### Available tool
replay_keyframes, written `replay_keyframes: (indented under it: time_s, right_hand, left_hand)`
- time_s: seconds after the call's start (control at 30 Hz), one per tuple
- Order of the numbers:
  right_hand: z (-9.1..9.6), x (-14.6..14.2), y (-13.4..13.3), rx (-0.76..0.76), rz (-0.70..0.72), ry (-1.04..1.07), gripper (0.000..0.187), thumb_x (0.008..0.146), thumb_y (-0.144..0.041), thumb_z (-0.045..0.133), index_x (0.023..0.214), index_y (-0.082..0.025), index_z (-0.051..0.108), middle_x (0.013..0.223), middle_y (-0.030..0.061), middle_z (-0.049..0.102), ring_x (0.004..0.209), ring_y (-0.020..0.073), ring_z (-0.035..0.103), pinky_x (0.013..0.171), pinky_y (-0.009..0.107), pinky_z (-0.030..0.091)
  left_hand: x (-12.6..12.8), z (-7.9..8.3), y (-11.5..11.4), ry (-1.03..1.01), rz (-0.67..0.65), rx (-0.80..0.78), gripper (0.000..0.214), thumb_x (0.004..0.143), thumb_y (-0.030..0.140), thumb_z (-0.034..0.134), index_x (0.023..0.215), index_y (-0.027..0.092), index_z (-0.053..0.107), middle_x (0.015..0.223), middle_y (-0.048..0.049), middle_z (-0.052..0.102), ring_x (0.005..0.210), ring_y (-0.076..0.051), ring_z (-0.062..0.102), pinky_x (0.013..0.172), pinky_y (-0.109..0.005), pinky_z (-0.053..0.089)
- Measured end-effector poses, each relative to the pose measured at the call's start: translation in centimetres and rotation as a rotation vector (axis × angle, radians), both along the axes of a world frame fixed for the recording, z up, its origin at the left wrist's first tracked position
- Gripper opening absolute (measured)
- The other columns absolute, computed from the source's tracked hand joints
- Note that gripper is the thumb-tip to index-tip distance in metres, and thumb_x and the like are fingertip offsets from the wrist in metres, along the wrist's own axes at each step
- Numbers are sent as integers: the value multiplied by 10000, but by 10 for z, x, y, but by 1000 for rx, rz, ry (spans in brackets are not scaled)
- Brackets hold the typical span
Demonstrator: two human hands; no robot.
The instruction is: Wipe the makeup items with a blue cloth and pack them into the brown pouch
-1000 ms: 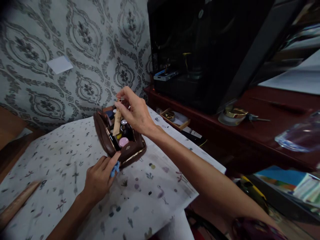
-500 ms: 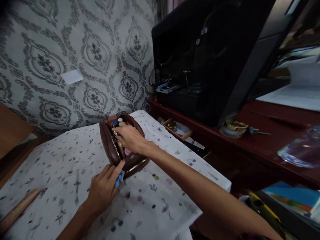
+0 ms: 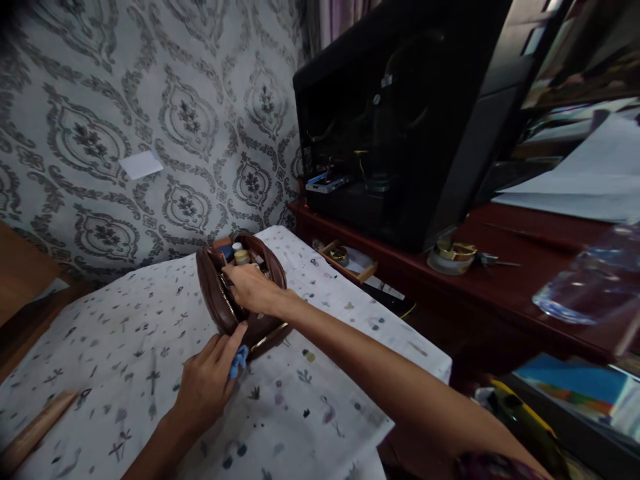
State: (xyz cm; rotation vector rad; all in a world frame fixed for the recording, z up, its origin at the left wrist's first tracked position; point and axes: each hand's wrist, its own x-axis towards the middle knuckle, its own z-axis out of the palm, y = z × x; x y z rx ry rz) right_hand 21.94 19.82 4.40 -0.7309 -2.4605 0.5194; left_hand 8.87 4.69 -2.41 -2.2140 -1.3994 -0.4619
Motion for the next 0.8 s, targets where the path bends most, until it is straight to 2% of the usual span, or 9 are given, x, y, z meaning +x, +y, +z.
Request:
replay_keyframes:
  time_s: [0.07, 0.2, 0.37, 0.5, 0.6, 0.73, 0.8]
  right_hand:
    - [0, -1, 2, -6, 35, -4, 307, 861, -28, 531, 1141, -119, 619, 1078, 149, 687, 1060, 261, 649, 881, 347, 475]
    - [-1, -1, 4, -25, 16, 12, 345, 861, -28, 518, 1188, -123, 578, 1109, 146, 670, 1055, 249, 638, 903, 350, 467]
    - [1, 0, -1, -35, -7, 12, 344, 852, -14, 501, 1162, -138, 581, 1105, 140, 678, 1029, 242, 648, 896, 335, 470]
    - [9, -2, -4, -25, -77, 0, 282, 857, -27, 515, 1104, -131, 602, 1062, 144, 692, 1012, 245, 655, 880, 327, 470]
    - [21, -7, -4, -5, -177, -2, 259, 895, -56, 497, 1129, -119, 590, 1062, 148, 697, 1014, 238, 657, 866, 314, 464]
    - [42, -22, 7, 1, -308, -16, 250, 991, -231, 453, 1185, -147, 585, 1166, 154, 685, 1093, 247, 642, 863, 314, 468]
    - [51, -31, 13, -14, -364, -41, 275, 996, -327, 465, 1161, -167, 616, 1185, 146, 689, 1115, 264, 640, 855, 322, 479]
  left_hand:
    - [0, -1, 0, -1, 1, 2, 656, 847, 116, 482, 1485, 144, 334, 888, -42, 659, 837, -213, 628, 530, -253, 475]
    - [0, -2, 0, -46, -6, 0, 626, 897, 145, 443, 1508, 170, 313, 880, -42, 662, 825, -204, 639, 540, -246, 481]
    - [-8, 4, 0, -267, -92, 32, 524, 965, 239, 450, 1478, 189, 357, 959, -54, 706, 823, -162, 685, 681, -239, 542]
    - [-23, 16, 5, -523, 50, 63, 456, 959, 360, 496, 1378, 185, 453, 958, -55, 704, 807, -171, 694, 746, -281, 559]
    - [-34, 27, 19, -663, 133, 71, 435, 949, 395, 496, 1331, 187, 498, 1056, -94, 677, 940, -210, 680, 801, -324, 553]
    - [-46, 35, 45, -780, 143, 16, 476, 942, 386, 482, 1376, 191, 475, 1293, -145, 582, 1190, -264, 590, 971, -416, 505]
    - [-50, 36, 57, -811, 122, -19, 481, 938, 357, 471, 1389, 194, 470, 1360, -147, 553, 1260, -274, 548, 1034, -447, 469]
